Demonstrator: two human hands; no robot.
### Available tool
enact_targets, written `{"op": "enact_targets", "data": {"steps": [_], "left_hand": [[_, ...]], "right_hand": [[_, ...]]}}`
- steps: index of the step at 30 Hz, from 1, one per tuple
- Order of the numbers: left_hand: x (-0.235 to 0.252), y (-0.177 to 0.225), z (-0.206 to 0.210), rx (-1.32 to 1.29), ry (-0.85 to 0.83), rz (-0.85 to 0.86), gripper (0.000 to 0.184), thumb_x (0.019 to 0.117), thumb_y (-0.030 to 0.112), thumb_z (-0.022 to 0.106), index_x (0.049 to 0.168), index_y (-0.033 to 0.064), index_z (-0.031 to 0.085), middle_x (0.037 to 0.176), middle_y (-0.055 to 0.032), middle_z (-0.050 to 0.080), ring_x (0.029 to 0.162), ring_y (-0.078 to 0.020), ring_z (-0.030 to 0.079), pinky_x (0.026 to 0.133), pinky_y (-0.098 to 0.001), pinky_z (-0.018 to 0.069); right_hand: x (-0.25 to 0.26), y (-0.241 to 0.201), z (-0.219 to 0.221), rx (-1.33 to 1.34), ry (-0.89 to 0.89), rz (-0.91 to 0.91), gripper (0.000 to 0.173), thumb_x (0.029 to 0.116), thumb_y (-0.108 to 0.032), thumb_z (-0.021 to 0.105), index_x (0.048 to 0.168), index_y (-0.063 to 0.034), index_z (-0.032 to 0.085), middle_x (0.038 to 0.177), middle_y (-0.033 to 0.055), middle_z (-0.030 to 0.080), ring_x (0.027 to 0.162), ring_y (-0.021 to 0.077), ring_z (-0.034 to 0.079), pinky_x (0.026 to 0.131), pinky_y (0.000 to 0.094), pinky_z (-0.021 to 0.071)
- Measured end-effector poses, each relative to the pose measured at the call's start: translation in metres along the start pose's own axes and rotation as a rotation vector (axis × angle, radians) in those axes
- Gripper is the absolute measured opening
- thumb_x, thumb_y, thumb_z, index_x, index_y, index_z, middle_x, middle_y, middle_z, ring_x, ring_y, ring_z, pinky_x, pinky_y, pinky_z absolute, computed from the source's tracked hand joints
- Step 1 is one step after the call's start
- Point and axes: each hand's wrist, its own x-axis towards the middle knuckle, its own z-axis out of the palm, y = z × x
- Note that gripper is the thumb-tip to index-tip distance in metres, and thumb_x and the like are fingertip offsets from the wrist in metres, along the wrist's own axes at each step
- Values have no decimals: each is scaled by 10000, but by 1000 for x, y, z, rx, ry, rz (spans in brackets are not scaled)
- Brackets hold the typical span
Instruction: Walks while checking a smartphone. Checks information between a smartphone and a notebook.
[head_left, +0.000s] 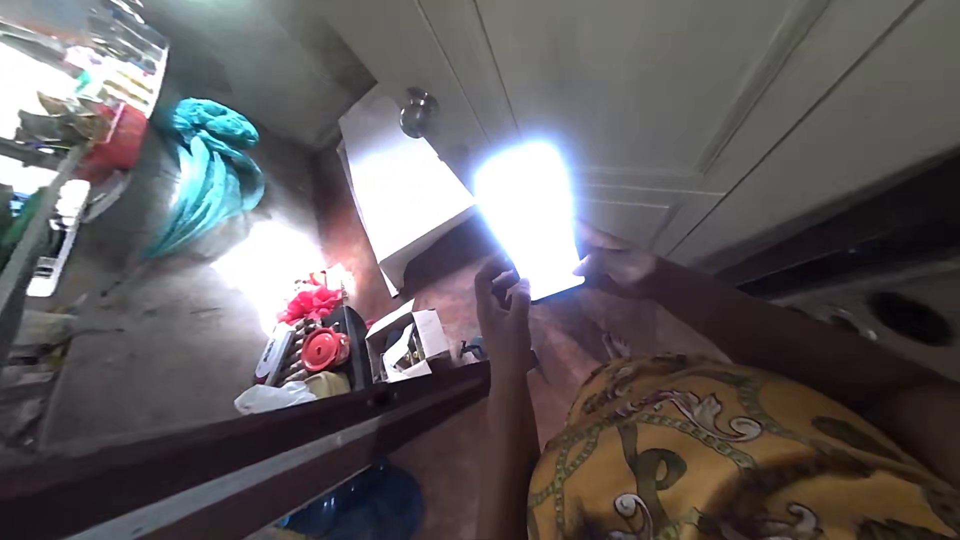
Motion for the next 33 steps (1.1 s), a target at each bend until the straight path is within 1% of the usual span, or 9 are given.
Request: {"op": "enact_targets", "data": {"steps": [5, 9, 12, 17, 22, 26, 28, 31, 33], "left_hand": [[27, -5, 15, -36, 0, -2, 432, 882, -6, 538, 1308, 53, 500, 1046, 20, 653, 860, -14, 637, 754, -196, 545], [49, -3, 18, -53, -44, -43, 543, 883, -3, 534, 1417, 14, 435, 1076, 2, 627, 892, -3, 626, 805, -186, 539], [73, -6, 15, 12, -70, -48, 567, 891, -6, 513, 1442, -76, 399, 1125, -52, 599, 926, 7, 607, 821, -166, 521], [118, -9, 8, 42, -104, -62, 644, 855, 20, 546, 1463, -87, 362, 1216, -112, 558, 980, -25, 608, 833, -178, 524], [164, -16, -6, 14, -125, -47, 642, 858, 18, 530, 1465, -66, 341, 1181, -78, 570, 949, -3, 608, 810, -170, 521], [184, -15, -17, -35, -94, -79, 665, 847, 14, 510, 1488, -44, 343, 1237, -80, 579, 1016, -14, 604, 867, -184, 512], [191, -16, -26, -49, -80, -86, 675, 845, 21, 519, 1492, -43, 337, 1246, -73, 583, 1042, -20, 607, 887, -197, 518], [202, -21, -40, -43, -19, -106, 670, 846, 33, 532, 1488, -31, 353, 1222, -64, 598, 1032, -32, 616, 891, -210, 523], [210, -24, -48, -39, 33, -103, 667, 842, 39, 540, 1479, -29, 353, 1190, -54, 606, 1014, -28, 623, 881, -212, 530]], "right_hand": [[25, -1, -28, 28, -107, -60, 804, 858, 62, 521, 1579, -151, 236, 1273, -43, 617, 998, 32, 680, 820, 237, 607], [50, 2, -46, -31, -103, -35, 791, 901, 13, 532, 1591, -191, 204, 1276, -17, 629, 1009, 64, 695, 814, 263, 620], [72, -4, -46, -155, 13, 68, 659, 937, -3, 556, 1532, -117, 299, 1071, -10, 652, 852, 21, 677, 741, 203, 584], [120, -13, -43, -152, 93, 131, 828, 943, -26, 628, 1612, -204, 173, 1204, 71, 641, 822, 123, 722, 677, 277, 630], [163, -4, -65, -159, -45, 63, 662, 901, -119, 620, 1491, -87, 322, 1075, 8, 647, 840, 58, 699, 743, 252, 608], [184, -11, -61, -68, -57, 88, 309, 849, -47, 613, 1153, -69, 558, 900, -67, 660, 807, 18, 673, 747, 232, 588], [200, -15, -58, -30, -120, 85, 363, 828, -2, 583, 1183, -76, 567, 970, -51, 684, 880, 49, 701, 791, 277, 621], [225, -16, -52, -104, -188, 94, 358, 831, 43, 579, 1167, -81, 574, 922, -66, 666, 828, -1, 660, 752, 202, 578], [246, -15, -49, -49, -276, 128, 512, 802, 42, 571, 1286, -119, 522, 993, -66, 679, 881, 25, 689, 780, 236, 607]]}}
